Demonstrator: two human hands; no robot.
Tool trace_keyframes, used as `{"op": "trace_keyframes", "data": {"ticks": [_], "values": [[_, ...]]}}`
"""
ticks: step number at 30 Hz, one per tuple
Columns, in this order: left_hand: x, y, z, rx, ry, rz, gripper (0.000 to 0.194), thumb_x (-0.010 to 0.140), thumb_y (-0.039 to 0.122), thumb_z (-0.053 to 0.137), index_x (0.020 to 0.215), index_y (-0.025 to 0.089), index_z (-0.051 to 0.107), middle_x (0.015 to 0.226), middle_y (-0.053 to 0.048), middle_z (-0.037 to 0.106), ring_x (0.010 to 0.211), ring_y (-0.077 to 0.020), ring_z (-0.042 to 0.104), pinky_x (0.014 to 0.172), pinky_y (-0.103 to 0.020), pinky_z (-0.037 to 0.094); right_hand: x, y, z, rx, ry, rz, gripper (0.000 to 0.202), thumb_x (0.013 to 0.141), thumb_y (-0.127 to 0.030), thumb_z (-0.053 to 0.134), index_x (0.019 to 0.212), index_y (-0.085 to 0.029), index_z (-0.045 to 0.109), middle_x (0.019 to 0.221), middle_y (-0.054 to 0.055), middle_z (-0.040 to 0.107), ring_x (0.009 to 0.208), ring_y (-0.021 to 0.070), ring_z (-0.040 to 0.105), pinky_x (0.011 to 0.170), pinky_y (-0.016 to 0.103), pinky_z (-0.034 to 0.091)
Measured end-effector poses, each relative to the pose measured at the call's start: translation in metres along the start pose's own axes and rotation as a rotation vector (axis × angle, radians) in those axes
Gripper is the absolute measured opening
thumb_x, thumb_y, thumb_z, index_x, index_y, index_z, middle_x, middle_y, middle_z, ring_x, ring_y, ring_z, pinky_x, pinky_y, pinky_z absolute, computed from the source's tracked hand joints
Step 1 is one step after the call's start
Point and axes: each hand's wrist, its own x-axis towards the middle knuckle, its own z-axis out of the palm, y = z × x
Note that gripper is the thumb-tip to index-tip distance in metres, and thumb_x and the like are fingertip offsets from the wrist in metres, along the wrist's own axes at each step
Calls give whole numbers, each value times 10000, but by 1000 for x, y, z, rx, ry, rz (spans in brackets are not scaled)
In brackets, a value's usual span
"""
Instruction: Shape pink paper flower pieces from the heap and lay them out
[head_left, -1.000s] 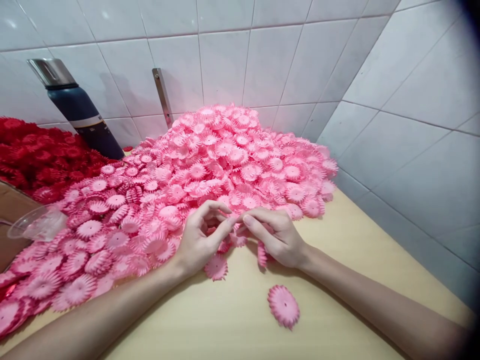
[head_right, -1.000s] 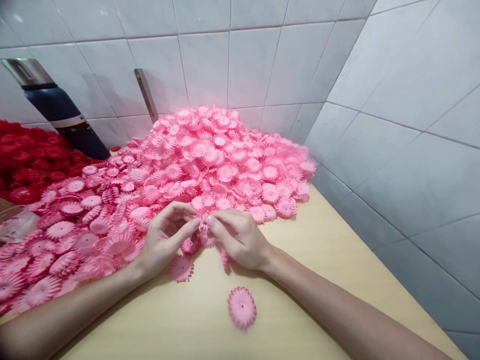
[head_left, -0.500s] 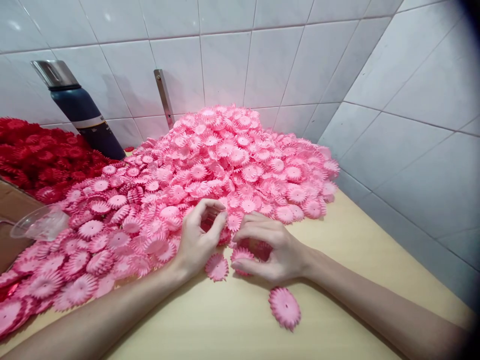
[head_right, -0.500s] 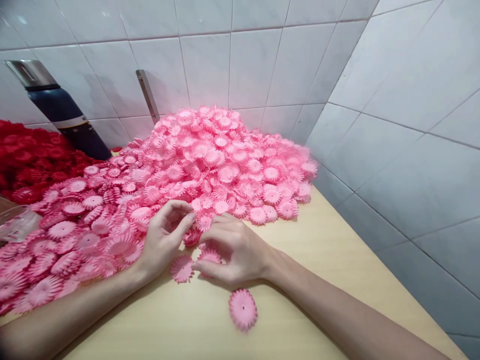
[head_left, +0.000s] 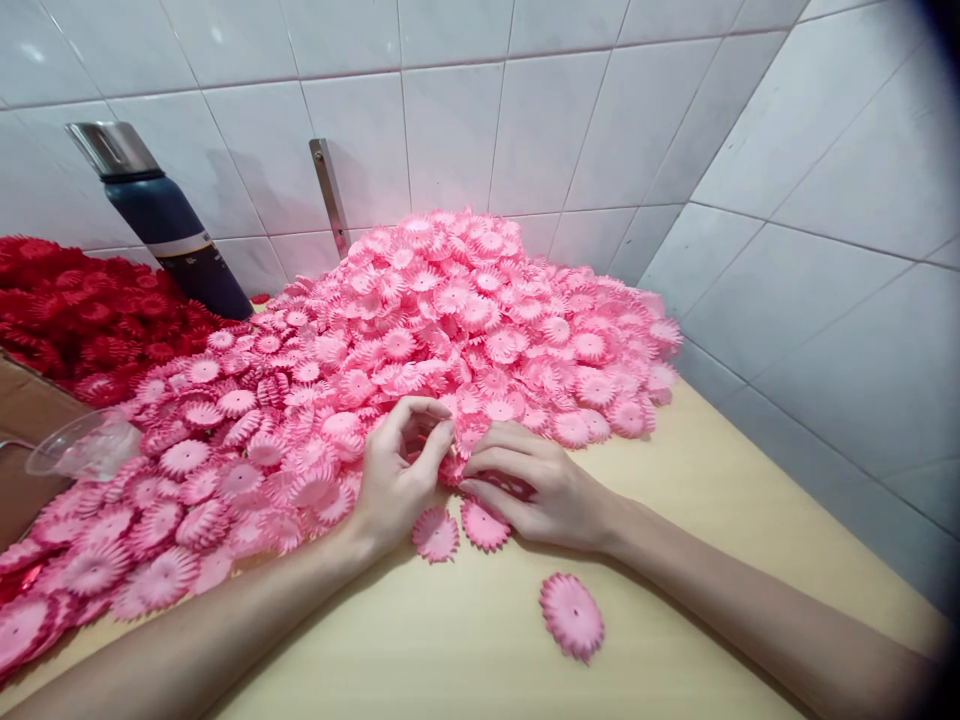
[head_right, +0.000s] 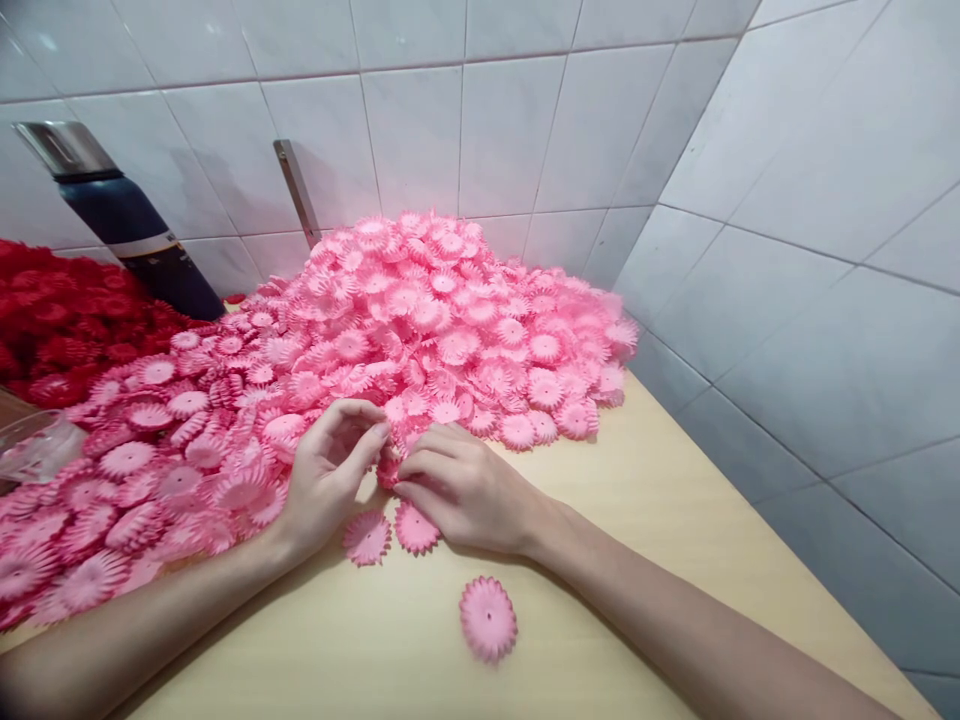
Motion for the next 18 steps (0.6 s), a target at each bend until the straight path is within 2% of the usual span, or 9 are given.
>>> {"op": "trace_keyframes", "data": {"ticks": [4,6,8,11,18], "values": [[-2,0,-1,-30,13,132,118,850,234,640,946,195,584,900,-20,609,822,-132,615,752,-256,524,0,-1,-2,67,148,154,58,863,-144,601,897,-191,601,755,31,652,662,148,605,601,292,504],[-3,-1,-1,12,-24,198,187,816,222,686,987,196,614,962,-37,623,895,-150,631,827,-288,534,-1,0,-3,101,216,225,52,864,-150,602,882,-198,592,745,13,652,635,135,607,583,276,501],[-3,-2,-2,53,-83,228,262,777,220,730,1025,200,644,1010,-50,634,922,-160,643,832,-296,551,-2,1,-4,119,254,252,50,869,-150,597,870,-200,589,743,7,652,638,131,609,589,273,500],[-1,-3,-4,91,-122,261,324,730,222,773,1039,206,677,1031,-55,656,936,-164,657,811,-287,570,-1,1,-5,144,253,228,64,871,-136,591,876,-199,591,749,3,653,638,123,601,586,261,491],[-1,2,-6,170,-92,309,240,734,199,768,970,208,729,969,-58,723,901,-169,670,820,-304,559,1,-1,-7,177,196,237,62,889,-153,562,850,-193,589,697,-5,617,590,114,566,545,248,456]]}}
